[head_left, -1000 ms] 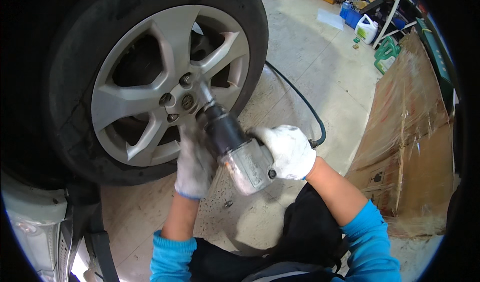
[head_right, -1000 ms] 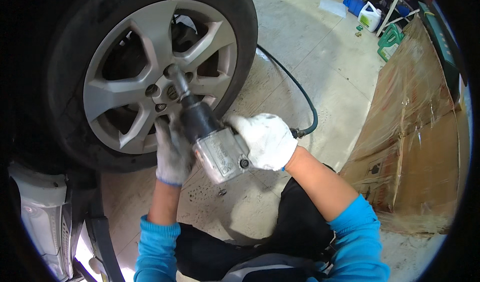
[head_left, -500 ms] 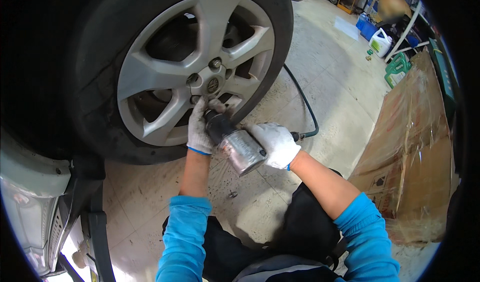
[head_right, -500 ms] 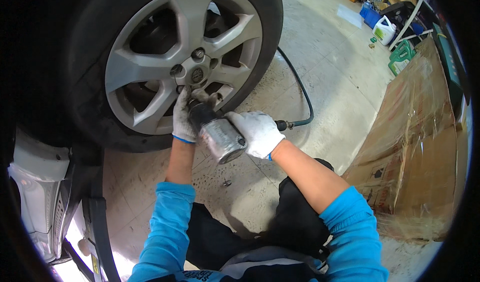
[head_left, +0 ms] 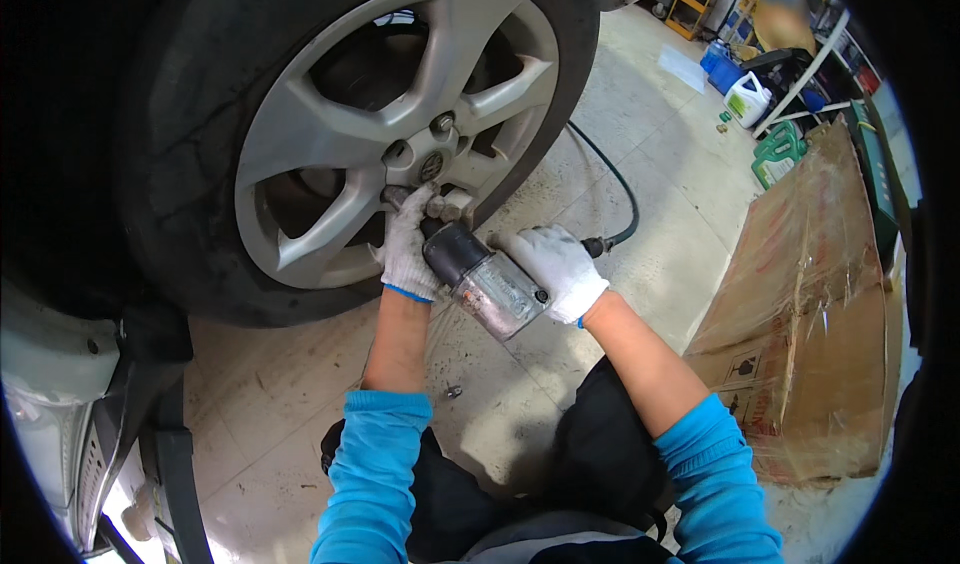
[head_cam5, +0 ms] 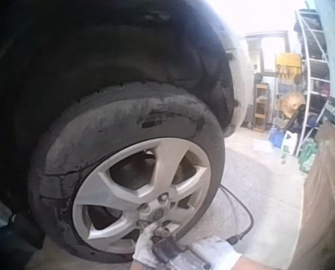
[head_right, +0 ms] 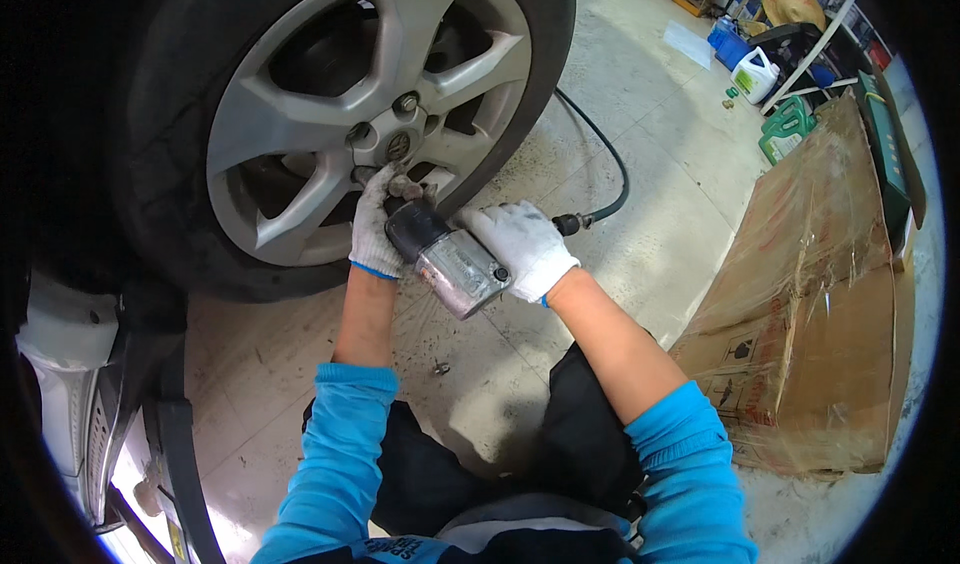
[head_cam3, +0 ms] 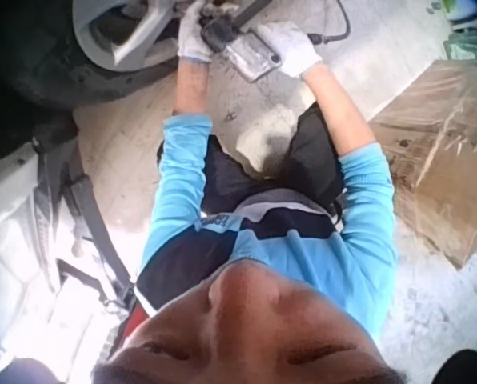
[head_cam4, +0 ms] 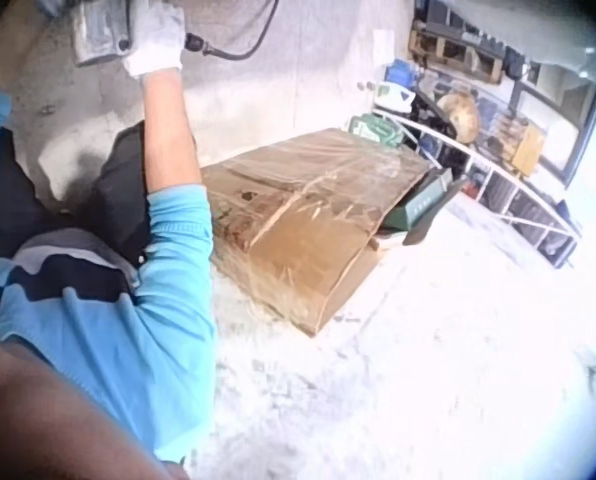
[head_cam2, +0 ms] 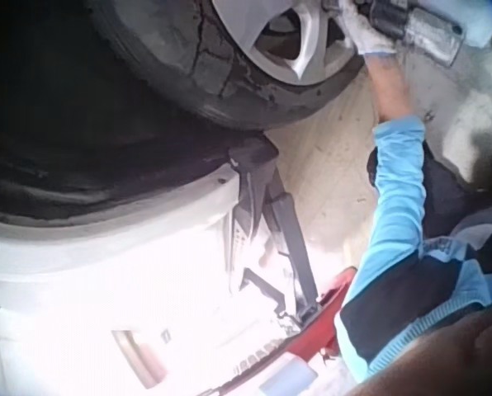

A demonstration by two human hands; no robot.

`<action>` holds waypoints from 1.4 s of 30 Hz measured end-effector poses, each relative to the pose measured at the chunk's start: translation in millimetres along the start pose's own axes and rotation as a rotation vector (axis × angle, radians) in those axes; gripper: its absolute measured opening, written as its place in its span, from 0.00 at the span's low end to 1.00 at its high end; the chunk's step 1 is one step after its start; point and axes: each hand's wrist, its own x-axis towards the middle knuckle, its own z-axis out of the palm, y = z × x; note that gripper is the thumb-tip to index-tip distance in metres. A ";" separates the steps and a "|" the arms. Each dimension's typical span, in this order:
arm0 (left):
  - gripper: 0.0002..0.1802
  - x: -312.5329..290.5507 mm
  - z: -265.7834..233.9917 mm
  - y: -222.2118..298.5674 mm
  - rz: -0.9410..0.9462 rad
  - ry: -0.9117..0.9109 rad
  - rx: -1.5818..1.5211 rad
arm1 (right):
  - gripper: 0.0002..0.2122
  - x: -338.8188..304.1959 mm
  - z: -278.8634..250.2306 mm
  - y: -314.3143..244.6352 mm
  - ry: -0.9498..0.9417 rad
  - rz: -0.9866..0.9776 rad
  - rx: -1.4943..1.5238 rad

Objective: The person retrieves a tire, lifts it onto the wheel hub of a raised white car, and secures it by hand-tightening and then using an impact wrench to fasten the lug nuts.

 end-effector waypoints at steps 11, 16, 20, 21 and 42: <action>0.13 4.3 -6.8 9.8 0.026 -0.055 -0.025 | 0.15 3.7 2.2 -6.1 0.042 -0.026 -0.027; 0.12 0.0 2.3 5.8 0.028 0.011 -0.045 | 0.14 3.1 6.2 1.6 0.002 0.004 0.068; 0.10 -0.5 -4.1 11.8 0.046 -0.008 -0.028 | 0.11 5.1 -0.1 -1.0 -0.007 -0.046 0.031; 0.10 4.4 -5.2 11.5 0.043 -0.013 -0.012 | 0.10 2.7 1.4 0.5 0.029 -0.051 0.027; 0.07 25.7 74.3 -26.8 0.005 -0.351 -0.101 | 0.26 -30.0 0.4 42.9 0.316 0.036 0.692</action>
